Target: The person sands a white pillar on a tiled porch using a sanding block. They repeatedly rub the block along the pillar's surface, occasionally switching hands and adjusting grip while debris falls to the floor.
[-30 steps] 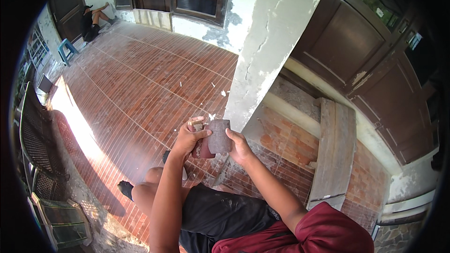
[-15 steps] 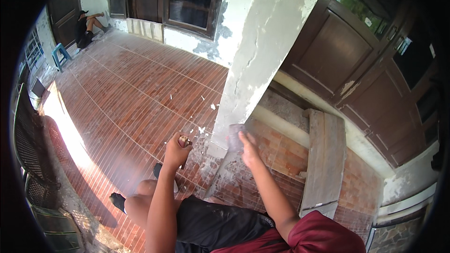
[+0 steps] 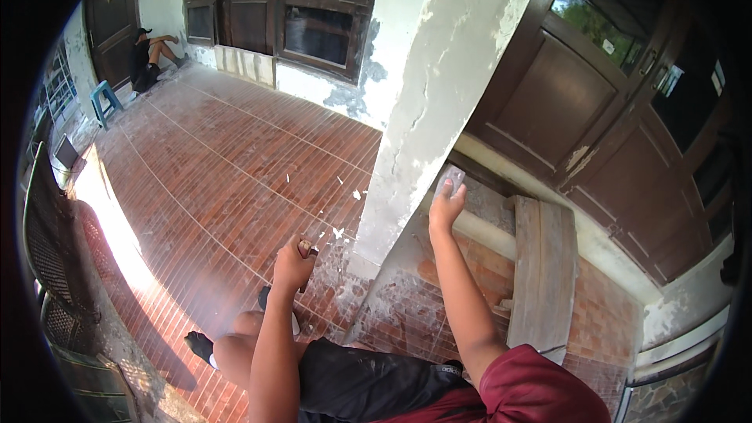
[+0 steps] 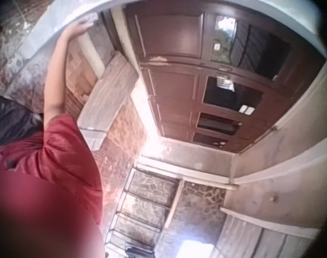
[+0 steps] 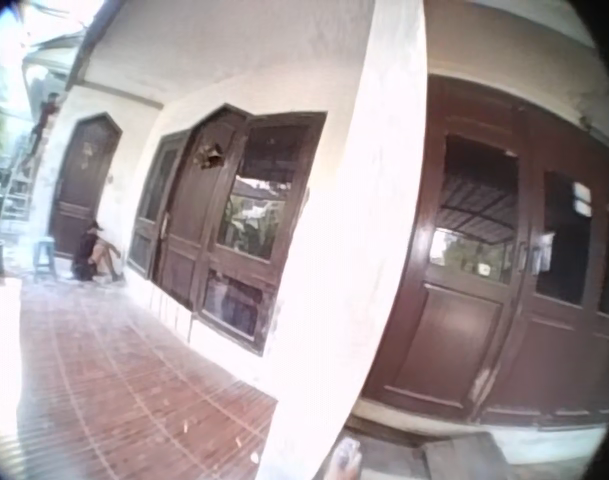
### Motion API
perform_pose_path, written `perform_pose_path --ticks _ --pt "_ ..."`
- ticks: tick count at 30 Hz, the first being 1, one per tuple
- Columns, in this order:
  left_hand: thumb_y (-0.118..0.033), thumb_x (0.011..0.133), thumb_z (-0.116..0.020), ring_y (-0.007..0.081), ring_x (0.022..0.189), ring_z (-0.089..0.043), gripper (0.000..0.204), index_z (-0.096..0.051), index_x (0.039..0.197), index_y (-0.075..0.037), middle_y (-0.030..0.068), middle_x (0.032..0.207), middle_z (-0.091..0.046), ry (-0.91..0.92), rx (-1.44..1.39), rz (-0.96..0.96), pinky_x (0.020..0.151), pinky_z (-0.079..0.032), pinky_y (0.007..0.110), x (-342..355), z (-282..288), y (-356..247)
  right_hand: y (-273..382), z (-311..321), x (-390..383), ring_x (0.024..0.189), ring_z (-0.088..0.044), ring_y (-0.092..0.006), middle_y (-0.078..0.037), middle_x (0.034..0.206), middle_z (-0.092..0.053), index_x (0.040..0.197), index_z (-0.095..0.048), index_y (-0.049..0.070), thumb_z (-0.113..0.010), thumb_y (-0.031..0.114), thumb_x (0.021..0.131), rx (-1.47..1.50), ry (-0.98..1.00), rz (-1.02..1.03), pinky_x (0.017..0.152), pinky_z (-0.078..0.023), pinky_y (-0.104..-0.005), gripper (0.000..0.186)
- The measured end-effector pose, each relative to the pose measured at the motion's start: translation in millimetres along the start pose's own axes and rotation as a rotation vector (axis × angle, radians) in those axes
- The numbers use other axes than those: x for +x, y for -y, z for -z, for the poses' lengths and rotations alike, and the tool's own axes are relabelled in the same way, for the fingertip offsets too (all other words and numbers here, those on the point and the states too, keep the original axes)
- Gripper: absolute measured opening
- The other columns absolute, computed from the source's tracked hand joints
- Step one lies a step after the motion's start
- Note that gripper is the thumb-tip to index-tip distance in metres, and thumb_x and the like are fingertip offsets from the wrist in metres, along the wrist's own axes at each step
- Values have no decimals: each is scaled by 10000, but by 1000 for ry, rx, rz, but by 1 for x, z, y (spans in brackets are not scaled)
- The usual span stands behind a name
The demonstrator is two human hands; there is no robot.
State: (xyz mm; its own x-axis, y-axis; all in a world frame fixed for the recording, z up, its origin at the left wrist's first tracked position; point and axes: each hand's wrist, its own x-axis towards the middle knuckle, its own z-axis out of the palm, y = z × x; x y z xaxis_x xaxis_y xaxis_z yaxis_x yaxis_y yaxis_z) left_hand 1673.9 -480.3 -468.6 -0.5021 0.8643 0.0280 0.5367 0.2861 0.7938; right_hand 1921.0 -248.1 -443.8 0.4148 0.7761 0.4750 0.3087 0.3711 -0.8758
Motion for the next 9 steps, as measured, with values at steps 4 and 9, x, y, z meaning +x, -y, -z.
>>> perform_pose_path --ticks 4,9 --pt "-127 720 -672 412 837 -624 247 -589 942 -55 218 826 -644 -8 -21 -16 717 -481 461 0 3 -1 4 -11 0 960 -589 -420 -282 1003 -604 1109 -481 -60 -498 164 957 23 41 30 838 -429 -445 271" --pt "-125 730 -667 407 850 -625 234 -591 939 -51 225 848 -645 23 -16 -23 726 -484 458 2 0 2 8 -9 -2 1022 -587 -401 -288 1083 -591 1157 -468 -42 -522 177 951 -16 93 -44 877 -418 -449 306"
